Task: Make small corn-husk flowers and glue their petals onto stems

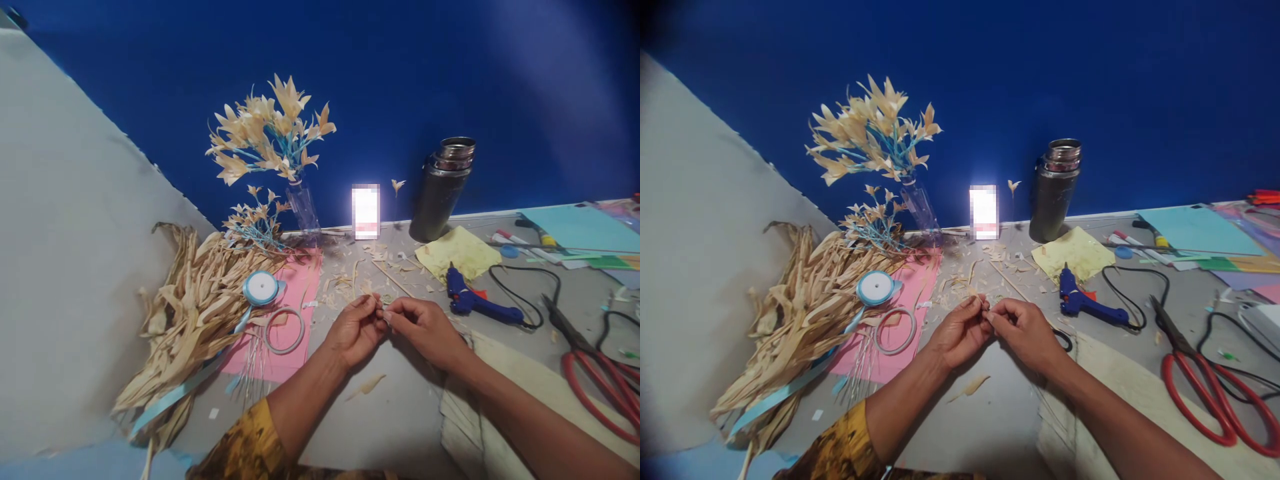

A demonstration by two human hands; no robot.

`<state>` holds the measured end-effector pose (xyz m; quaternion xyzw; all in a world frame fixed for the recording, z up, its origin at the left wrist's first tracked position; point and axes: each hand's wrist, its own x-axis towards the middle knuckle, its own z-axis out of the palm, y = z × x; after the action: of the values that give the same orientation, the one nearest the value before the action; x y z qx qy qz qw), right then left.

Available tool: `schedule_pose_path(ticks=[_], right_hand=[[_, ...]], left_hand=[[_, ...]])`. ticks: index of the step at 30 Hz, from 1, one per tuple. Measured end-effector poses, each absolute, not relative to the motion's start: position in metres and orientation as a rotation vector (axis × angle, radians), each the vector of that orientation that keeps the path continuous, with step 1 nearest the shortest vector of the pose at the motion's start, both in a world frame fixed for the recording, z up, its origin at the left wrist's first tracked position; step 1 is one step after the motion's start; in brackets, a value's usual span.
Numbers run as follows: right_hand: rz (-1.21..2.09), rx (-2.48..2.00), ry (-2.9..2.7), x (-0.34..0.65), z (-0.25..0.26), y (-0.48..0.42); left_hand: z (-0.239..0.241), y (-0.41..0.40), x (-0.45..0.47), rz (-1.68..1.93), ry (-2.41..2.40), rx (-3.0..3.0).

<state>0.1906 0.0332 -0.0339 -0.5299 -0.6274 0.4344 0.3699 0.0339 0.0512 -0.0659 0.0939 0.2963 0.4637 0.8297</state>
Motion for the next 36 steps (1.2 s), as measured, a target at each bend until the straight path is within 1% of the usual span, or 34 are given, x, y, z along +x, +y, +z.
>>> schedule_pose_path(ticks=[18,36], right_hand=[[0.994,-1.420,-1.596,0.183,-0.040,0.028],[1.048,-1.461,-1.590,0.185,-0.041,0.029]], left_hand=[[-0.072,0.047,0.044,1.058,0.669,0.237],[-0.071,0.042,0.049,1.101,0.671,0.244]])
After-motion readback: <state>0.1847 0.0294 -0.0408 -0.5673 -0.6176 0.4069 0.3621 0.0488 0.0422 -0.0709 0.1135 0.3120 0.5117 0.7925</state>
